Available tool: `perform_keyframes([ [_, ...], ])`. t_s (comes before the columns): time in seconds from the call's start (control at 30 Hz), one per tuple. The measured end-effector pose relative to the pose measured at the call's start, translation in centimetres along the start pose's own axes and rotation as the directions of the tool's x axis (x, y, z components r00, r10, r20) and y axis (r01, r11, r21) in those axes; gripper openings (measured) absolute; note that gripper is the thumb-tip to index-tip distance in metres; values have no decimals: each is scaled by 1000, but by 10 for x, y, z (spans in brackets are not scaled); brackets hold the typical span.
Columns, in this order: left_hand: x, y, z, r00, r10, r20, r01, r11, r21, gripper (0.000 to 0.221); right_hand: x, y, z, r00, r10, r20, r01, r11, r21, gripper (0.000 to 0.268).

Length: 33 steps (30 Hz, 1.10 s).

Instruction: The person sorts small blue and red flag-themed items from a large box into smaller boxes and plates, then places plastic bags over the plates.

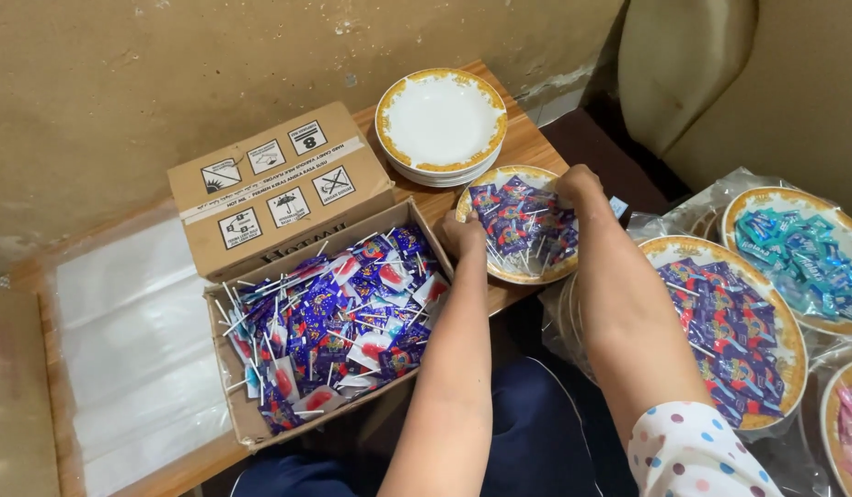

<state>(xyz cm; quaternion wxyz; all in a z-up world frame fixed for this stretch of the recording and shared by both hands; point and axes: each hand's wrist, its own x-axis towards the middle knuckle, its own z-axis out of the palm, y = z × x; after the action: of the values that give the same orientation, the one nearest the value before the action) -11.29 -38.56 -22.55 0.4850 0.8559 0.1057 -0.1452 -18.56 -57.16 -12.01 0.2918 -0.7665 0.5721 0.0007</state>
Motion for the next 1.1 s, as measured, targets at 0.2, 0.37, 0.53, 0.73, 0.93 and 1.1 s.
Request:
perform_keyframes([
  [0.2,-66,64,-83,996,85,-28,-87,989,-117,58,24,7,7,980,-182,76,187,980,-66,46],
  [0.37,-77,114,-137,963,269,-28,-270,960,-69,85,27,-44,-16,915,-400,-55,401,916,-6,47],
  [0.53,-42,153,-162,914,402,48,-403,894,196,80,-6,-97,-20,852,-520,-57,523,845,111,50],
  [0.73,63,155,-140,923,372,97,-383,865,324,76,-8,-120,5,826,-562,-39,563,820,102,24],
  [0.93,87,151,-121,896,437,86,-428,792,436,60,-26,-131,19,926,-368,-87,375,922,98,52],
  [1.1,82,162,-123,908,414,64,-394,793,465,46,-21,-138,32,973,-192,-130,214,958,189,52],
])
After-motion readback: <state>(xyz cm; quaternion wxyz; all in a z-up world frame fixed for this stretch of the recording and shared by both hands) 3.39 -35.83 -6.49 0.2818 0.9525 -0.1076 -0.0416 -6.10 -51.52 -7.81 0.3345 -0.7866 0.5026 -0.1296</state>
